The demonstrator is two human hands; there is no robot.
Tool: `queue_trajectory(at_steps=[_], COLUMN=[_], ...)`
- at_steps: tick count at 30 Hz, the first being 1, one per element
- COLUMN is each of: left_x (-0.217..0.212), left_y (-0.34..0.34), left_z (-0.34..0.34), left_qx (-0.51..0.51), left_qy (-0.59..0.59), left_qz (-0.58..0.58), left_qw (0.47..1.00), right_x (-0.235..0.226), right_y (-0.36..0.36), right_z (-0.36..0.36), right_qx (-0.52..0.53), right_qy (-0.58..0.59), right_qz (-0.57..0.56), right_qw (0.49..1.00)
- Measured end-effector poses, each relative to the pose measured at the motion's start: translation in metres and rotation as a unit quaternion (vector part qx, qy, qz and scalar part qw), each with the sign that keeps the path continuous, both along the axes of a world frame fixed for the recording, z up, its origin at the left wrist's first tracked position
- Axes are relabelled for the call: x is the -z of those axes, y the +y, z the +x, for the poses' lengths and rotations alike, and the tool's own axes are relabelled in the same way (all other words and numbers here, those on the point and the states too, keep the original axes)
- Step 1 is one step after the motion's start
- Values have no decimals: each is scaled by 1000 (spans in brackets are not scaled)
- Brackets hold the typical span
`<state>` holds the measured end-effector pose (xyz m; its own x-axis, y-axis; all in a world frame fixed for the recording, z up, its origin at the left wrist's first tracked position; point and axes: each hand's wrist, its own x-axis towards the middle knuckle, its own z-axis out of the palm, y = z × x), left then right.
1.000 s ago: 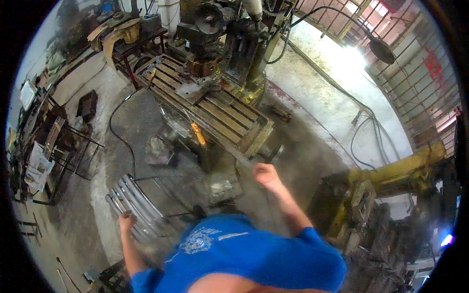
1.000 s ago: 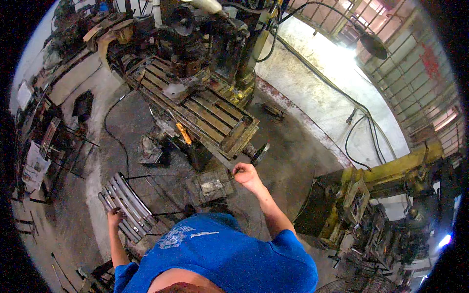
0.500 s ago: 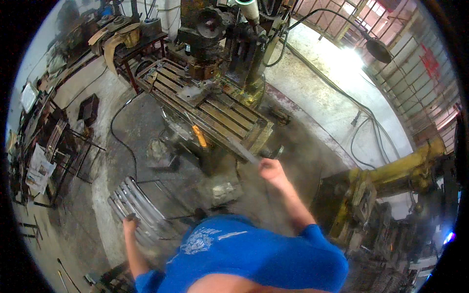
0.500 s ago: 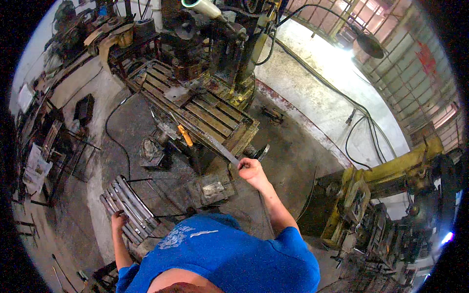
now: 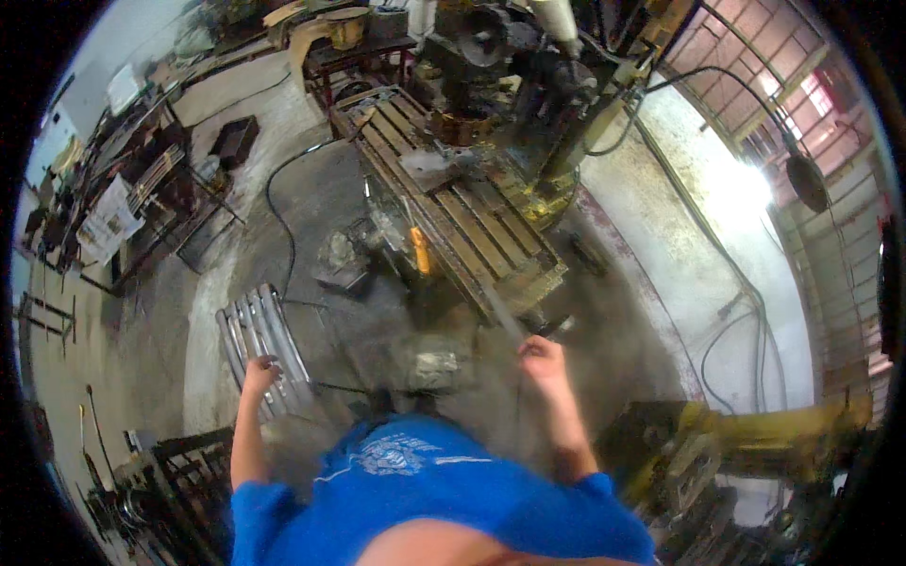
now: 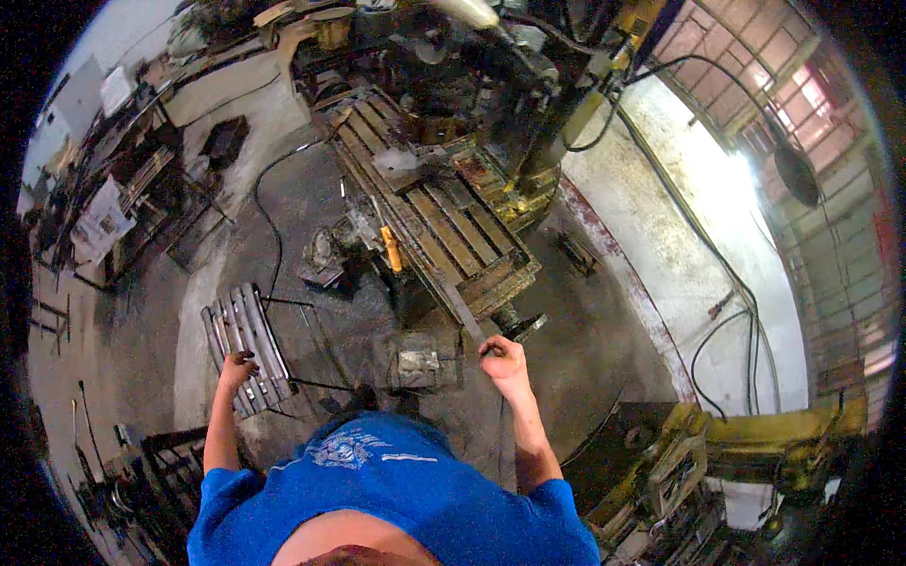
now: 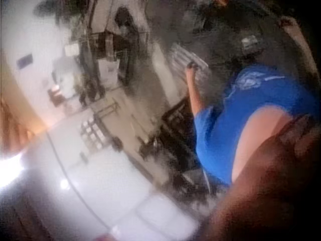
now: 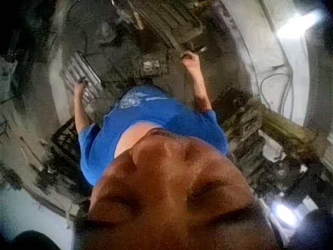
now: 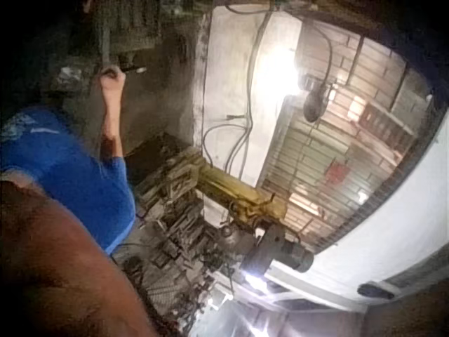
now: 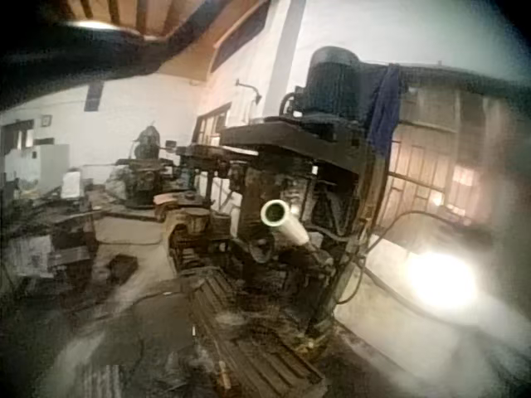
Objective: The person cleans a large industrial machine using a brush and a scraper. They scrub the machine's surface and scrape off debris, then pick up a metal bar and place it on a nearby rack. The person continues to clean different parts of the machine, including the base and the top, using the brush and scraper.
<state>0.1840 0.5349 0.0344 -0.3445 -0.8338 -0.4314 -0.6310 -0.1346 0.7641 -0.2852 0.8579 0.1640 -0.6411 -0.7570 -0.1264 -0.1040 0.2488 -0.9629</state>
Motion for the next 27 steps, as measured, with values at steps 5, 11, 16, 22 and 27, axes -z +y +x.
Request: queue_trajectory(at_steps=[5,11,16,22,27], left_x=[-2,-22,-12,-20,-29], left_y=[24,45,53,43,57], left_z=[29,74,157,271,341], left_qx=[-52,-109,-155,-168,-268], left_qy=[3,23,34,-55,5], left_qz=[65,40,66,-9,15], left_qw=[996,993,985,984,963], right_x=[-8,-20,-14,-5,2], right_y=[-6,-39,-85,-133,-167], right_z=[18,58,107,221,305], right_qx=[-23,-37,-73,-64,-162], right_qy=[-79,-140,-102,-215,-239], right_qz=[-12,67,42,37,73], right_qw=[996,987,991,974,954])
